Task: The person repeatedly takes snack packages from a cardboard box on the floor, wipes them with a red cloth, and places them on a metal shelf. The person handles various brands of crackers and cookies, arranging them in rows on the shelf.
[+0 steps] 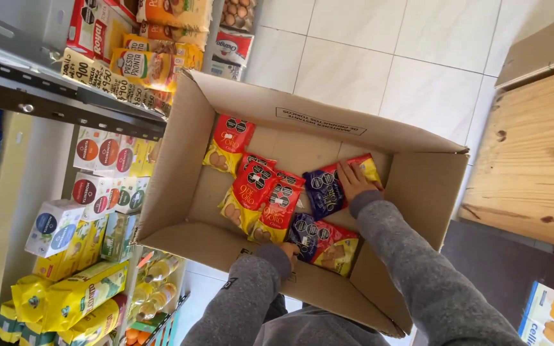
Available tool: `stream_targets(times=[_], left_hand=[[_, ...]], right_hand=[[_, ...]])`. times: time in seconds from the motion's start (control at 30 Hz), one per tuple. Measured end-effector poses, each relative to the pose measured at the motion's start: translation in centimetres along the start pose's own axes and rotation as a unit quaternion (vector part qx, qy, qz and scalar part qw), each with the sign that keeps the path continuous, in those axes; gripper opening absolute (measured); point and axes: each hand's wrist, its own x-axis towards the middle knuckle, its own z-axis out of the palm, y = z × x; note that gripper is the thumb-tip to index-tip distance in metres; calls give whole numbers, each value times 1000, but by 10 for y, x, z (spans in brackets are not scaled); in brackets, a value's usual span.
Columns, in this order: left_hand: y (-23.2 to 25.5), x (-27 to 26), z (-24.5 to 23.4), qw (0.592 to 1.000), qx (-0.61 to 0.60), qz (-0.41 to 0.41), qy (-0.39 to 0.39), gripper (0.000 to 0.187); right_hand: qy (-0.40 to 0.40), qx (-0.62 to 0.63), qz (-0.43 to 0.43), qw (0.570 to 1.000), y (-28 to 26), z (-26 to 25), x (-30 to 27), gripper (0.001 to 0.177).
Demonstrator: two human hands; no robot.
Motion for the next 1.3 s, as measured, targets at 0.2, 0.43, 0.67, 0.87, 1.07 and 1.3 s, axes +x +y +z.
stream_targets(times=[0.2, 0.43, 0.67, 0.87, 1.07, 1.3], left_hand=[[-1, 24, -1, 998, 49, 28, -23, 60], [-20, 20, 31, 992, 103, 72, 14, 68], [-7, 16, 34, 976, 160, 133, 70, 80], [41, -4, 4, 930, -166, 313, 95, 156], [90, -93, -39, 841, -333, 344, 252, 183], [39, -256, -125, 692, -548, 451, 133, 118]], right_hand=[[350, -220, -60, 909, -6, 11, 8, 82], [236, -137, -55, 961, 4, 14, 28, 75], [-46, 100, 125, 986, -2, -105, -44, 102], [42, 481, 185, 856, -19, -54, -59, 89], [-46, 668, 101, 736, -120, -184, -141, 103], [-103, 721, -195, 657, -132, -271, -169, 64]])
